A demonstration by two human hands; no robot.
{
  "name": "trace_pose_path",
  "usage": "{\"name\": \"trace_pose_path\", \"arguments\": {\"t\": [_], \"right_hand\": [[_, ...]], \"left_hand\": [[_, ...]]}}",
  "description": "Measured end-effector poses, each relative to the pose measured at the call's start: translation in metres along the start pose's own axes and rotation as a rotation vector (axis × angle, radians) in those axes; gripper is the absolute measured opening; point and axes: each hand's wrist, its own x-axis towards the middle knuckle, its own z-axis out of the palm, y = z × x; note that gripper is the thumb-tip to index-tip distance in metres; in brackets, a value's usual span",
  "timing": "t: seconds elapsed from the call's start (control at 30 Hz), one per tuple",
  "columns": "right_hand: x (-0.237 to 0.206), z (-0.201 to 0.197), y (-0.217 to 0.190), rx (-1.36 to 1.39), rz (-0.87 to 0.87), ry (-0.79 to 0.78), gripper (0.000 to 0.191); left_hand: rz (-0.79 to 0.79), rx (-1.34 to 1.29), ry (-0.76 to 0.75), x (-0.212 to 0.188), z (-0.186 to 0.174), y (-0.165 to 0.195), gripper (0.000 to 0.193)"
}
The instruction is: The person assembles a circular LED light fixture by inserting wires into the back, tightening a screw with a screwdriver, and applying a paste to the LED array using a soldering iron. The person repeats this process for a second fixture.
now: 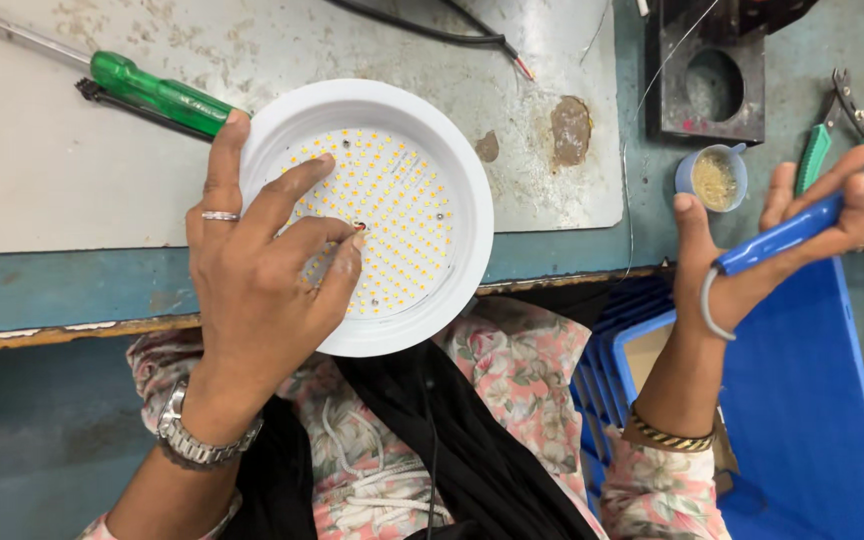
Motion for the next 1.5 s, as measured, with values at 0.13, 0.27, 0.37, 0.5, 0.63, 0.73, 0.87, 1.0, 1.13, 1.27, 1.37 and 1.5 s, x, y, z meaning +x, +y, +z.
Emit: {"name": "trace_pose_path", "arguments": {"t": [0.13, 0.27, 0.37, 0.5, 0.63, 0.73, 0.87, 1.0, 1.13, 1.27, 1.37, 1.5], "right_hand": [[0.001, 0.002, 0.018, 0.109, 0.07, -0.057, 0.104], [0.01, 0.009, 0.013, 0.171, 0.06, -0.033, 0.1], [0.013, 0.012, -0.02, 0.211, -0.041, 0.005, 0.095], [0.026, 0.017, -0.077, 0.293, -0.156, -0.064, 0.107], [0.018, 0.039, -0.137, 0.752, -0.051, -0.202, 0.1], [0.028, 0.067, -0.167, 0.715, -0.155, -0.321, 0.104], [0.037, 0.094, -0.192, 0.534, -0.262, -0.466, 0.1], [0.036, 0.107, -0.2, 0.44, -0.296, -0.504, 0.095], [0.031, 0.111, -0.201, 0.488, -0.301, -0.522, 0.093], [0.031, 0.115, -0.2, 0.484, -0.33, -0.513, 0.093], [0.031, 0.116, -0.2, 0.468, -0.344, -0.509, 0.092], [0.03, 0.116, -0.199, 0.478, -0.363, -0.515, 0.089]], "left_hand": [[0.005, -0.005, 0.01, 0.0, 0.0, -0.001, 0.005], [0.022, -0.022, 0.035, 0.004, 0.001, -0.002, 0.006], [0.032, 0.001, 0.069, 0.008, 0.002, -0.003, 0.006], [0.01, -0.037, 0.106, 0.01, 0.004, -0.003, 0.008], [0.015, -0.046, 0.119, 0.01, 0.003, -0.004, 0.009], [0.015, -0.053, 0.119, 0.011, 0.001, -0.005, 0.009], [0.022, -0.053, 0.145, 0.011, 0.0, -0.008, 0.013], [0.009, -0.078, 0.163, 0.011, -0.001, -0.01, 0.011], [-0.007, -0.056, 0.164, 0.012, -0.001, -0.012, 0.011], [-0.015, -0.068, 0.168, 0.012, -0.002, -0.013, 0.012], [-0.014, -0.058, 0.17, 0.012, -0.003, -0.013, 0.012], [-0.018, -0.072, 0.173, 0.012, -0.002, -0.012, 0.011]]}}
